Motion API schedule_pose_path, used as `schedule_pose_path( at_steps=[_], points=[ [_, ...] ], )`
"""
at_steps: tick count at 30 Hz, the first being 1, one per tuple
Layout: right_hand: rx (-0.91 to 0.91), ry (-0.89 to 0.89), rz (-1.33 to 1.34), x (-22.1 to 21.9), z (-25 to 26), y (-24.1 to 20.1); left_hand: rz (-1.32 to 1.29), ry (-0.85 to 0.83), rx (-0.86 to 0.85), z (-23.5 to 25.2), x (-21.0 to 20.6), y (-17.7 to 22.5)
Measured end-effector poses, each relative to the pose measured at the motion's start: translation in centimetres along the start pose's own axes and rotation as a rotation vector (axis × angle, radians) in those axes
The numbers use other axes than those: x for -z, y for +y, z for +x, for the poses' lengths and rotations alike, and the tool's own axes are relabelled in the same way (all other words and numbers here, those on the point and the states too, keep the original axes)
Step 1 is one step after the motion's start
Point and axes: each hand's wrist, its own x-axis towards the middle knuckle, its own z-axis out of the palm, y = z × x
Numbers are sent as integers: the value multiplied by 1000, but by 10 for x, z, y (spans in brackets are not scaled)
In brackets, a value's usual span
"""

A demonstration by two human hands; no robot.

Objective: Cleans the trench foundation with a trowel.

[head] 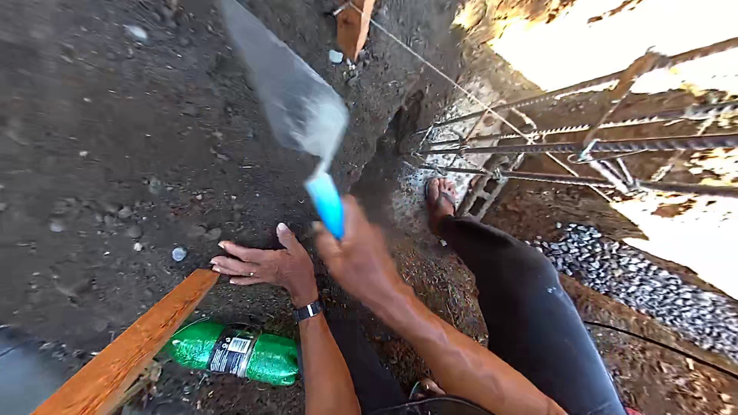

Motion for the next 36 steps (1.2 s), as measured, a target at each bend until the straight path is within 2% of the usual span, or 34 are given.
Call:
schedule_pose_path(
  at_steps=[2, 6, 10, 14, 19, 24, 27, 32, 36],
  points=[
    [-210, 55, -93, 7, 3, 71, 5, 68, -52, -2, -14, -12],
    [-573, -48, -250, 16, 44, 208, -9, 72, -67, 0, -19, -16],
    [-665, -59, -214, 4, 93, 325, 21, 91, -95, -1, -22, -15],
    [-709, -36, -257, -8, 129, 385, 20, 110, -125, 0, -24, -13],
    [-734, 82, -174, -38, 154, 395, -1, 127, -158, 2, -27, -13],
    [-596, -79, -333, -49, 128, 387, 13, 125, -163, 2, -26, -11],
    [-644, -108, -373, -48, 129, 376, 13, 135, -168, 3, -25, -12],
    [-532, 36, -366, -34, 169, 358, 9, 126, -149, 3, -25, -14],
    [-559, 88, -397, -36, 221, 332, 1, 132, -158, 3, -26, -12]
  ],
)
